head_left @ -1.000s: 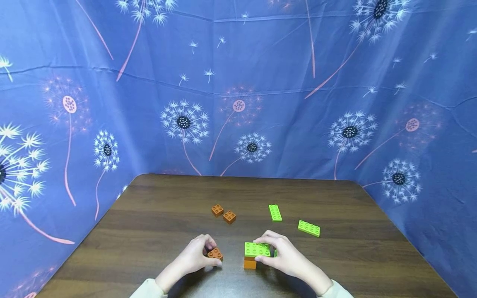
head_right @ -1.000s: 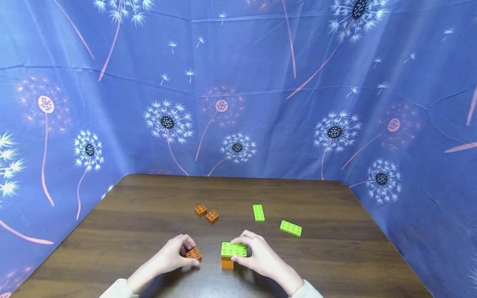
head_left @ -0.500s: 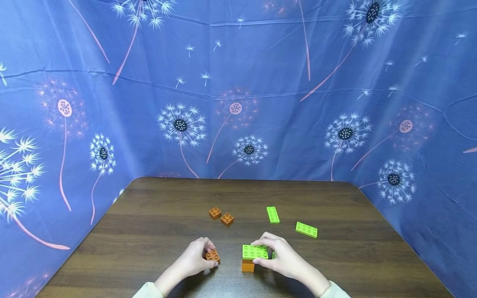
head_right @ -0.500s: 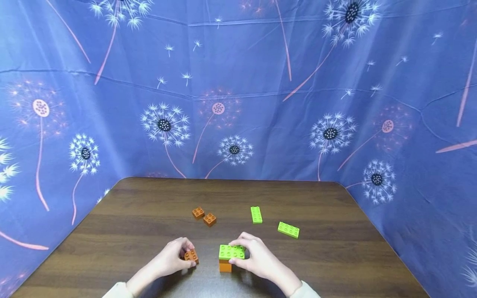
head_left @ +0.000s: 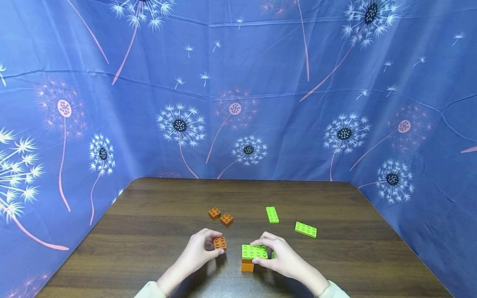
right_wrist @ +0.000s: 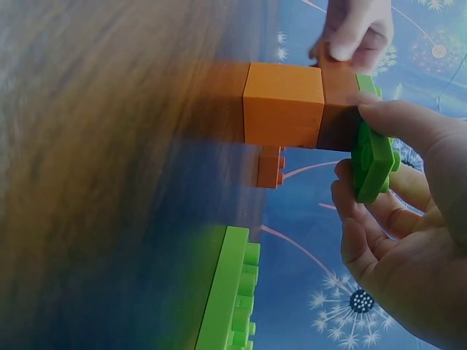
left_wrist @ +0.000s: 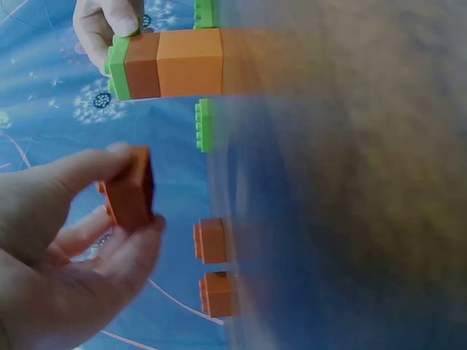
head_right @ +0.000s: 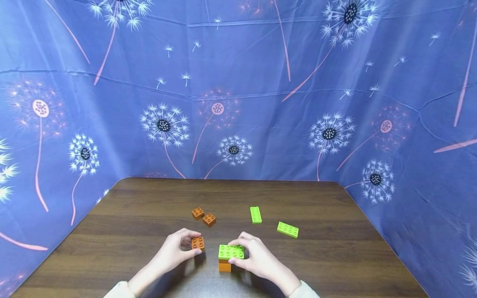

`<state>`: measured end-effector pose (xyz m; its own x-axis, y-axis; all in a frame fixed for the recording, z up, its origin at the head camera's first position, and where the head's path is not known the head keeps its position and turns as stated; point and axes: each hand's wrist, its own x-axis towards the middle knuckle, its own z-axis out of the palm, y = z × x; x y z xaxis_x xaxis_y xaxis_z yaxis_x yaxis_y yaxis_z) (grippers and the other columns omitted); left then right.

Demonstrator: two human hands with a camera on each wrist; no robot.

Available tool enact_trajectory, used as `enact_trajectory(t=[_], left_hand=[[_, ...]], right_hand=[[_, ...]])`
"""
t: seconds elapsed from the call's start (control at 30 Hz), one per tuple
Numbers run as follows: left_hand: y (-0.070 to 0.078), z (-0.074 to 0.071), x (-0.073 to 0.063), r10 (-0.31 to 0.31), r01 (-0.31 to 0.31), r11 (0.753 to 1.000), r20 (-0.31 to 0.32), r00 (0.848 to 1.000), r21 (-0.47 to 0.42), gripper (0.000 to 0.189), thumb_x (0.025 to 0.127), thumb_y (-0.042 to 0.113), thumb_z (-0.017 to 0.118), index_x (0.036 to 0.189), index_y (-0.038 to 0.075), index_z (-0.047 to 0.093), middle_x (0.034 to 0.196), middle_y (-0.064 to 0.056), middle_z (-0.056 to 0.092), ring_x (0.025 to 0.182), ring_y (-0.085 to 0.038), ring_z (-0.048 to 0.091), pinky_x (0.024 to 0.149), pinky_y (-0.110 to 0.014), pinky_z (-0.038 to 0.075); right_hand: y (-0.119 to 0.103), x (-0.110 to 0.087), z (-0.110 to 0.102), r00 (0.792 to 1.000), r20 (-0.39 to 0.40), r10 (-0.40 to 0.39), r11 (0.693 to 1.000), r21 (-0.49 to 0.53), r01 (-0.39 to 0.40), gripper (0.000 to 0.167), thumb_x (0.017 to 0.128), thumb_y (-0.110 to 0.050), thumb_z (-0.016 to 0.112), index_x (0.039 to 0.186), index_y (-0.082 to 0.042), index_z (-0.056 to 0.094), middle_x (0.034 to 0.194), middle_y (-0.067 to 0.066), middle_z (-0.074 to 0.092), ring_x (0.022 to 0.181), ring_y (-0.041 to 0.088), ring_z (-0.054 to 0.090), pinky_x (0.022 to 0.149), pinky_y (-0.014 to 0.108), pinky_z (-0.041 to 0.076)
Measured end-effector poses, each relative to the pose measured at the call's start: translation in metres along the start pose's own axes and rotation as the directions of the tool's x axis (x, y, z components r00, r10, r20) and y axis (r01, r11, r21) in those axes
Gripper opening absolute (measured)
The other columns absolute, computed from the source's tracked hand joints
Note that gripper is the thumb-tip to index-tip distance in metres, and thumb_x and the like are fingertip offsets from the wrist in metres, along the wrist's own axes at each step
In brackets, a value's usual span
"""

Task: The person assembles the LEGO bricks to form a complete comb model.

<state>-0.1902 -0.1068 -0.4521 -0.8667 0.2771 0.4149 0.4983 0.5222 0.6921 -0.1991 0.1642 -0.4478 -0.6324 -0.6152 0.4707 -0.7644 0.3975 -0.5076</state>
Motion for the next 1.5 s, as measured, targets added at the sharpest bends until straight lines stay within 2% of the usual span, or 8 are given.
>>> enact_trajectory(t=[0.2,0.37,0.57,0.73,0.83,1.03,1.3,1.5], left_hand=[[0.009,0.003,0.005,0.017,-0.019,0.999,-0.066,0.998,-0.035,0.032,0.073,0.016,0.08,0.1,0.004,0.068,0.096,-0.005,0.068,0.083,-0.018,0.067,0.075,-0.026,0.057],[0.019,0.005,0.009,0.075,-0.078,0.995,-0.05,0.996,-0.06,0.031,0.075,0.015,0.078,0.103,0.005,0.069,0.097,-0.003,0.069,0.086,-0.017,0.066,0.077,-0.027,0.057],[0.03,0.011,0.013,0.076,-0.078,0.994,-0.032,0.997,-0.082,0.035,0.076,0.018,0.078,0.108,0.007,0.067,0.102,-0.006,0.07,0.086,-0.013,0.066,0.077,-0.027,0.056],[0.038,0.017,0.015,0.106,-0.109,0.986,-0.027,0.994,-0.124,0.038,0.076,0.02,0.078,0.11,0.008,0.064,0.103,-0.009,0.07,0.087,-0.017,0.067,0.076,-0.029,0.056],[0.039,0.022,0.015,0.126,-0.126,0.984,-0.007,0.992,-0.124,0.041,0.077,0.021,0.077,0.113,0.009,0.061,0.1,-0.006,0.07,0.085,-0.017,0.066,0.075,-0.029,0.056],[0.041,0.027,0.016,0.121,-0.116,0.986,0.034,0.992,-0.119,0.043,0.077,0.023,0.076,0.115,0.01,0.06,0.1,-0.003,0.07,0.085,-0.016,0.066,0.074,-0.03,0.056],[0.04,0.03,0.018,0.151,-0.146,0.985,0.049,0.987,-0.093,0.032,0.076,0.02,0.078,0.102,0.007,0.067,0.096,-0.001,0.07,0.086,-0.013,0.064,0.076,-0.027,0.056],[0.038,0.033,0.018,0.164,-0.159,0.984,0.056,0.985,-0.081,0.03,0.075,0.021,0.079,0.1,0.008,0.069,0.094,0.0,0.07,0.085,-0.012,0.065,0.076,-0.026,0.056]], right_hand=[[0.001,-0.001,0.001,1.0,0.002,0.008,1.0,0.008,-0.008,0.031,0.08,-0.022,0.074,0.107,-0.012,0.066,0.088,-0.01,0.056,0.069,-0.005,0.045,0.055,0.014,0.045],[0.002,-0.002,0.001,1.0,-0.002,0.006,1.0,0.0,-0.006,0.031,0.08,-0.023,0.074,0.107,-0.011,0.066,0.088,-0.01,0.055,0.069,-0.005,0.045,0.055,0.014,0.045],[0.0,-0.001,0.0,1.0,0.007,0.026,1.0,0.001,-0.026,0.03,0.08,-0.023,0.074,0.106,-0.011,0.066,0.088,-0.01,0.056,0.068,-0.005,0.045,0.055,0.014,0.045],[0.0,0.0,-0.001,1.0,0.006,0.018,1.0,0.0,-0.018,0.03,0.081,-0.024,0.073,0.107,-0.01,0.067,0.089,-0.009,0.057,0.067,-0.004,0.047,0.056,0.015,0.046],[0.0,0.0,-0.001,1.0,0.003,0.005,1.0,-0.007,-0.005,0.029,0.082,-0.025,0.073,0.106,-0.01,0.067,0.088,-0.008,0.057,0.067,-0.004,0.047,0.056,0.015,0.045],[-0.001,0.001,-0.001,1.0,0.013,0.015,1.0,-0.002,-0.015,0.027,0.082,-0.026,0.072,0.105,-0.011,0.067,0.086,-0.007,0.057,0.07,-0.003,0.046,0.055,0.014,0.043],[-0.002,0.002,-0.001,1.0,0.005,0.015,1.0,0.007,-0.015,0.028,0.081,-0.024,0.073,0.103,-0.009,0.067,0.086,-0.007,0.058,0.069,-0.002,0.046,0.054,0.016,0.045],[-0.002,0.001,-0.002,1.0,0.017,0.018,1.0,0.018,-0.019,0.028,0.081,-0.023,0.073,0.103,-0.008,0.066,0.087,-0.005,0.06,0.071,-0.002,0.048,0.055,0.015,0.046]])
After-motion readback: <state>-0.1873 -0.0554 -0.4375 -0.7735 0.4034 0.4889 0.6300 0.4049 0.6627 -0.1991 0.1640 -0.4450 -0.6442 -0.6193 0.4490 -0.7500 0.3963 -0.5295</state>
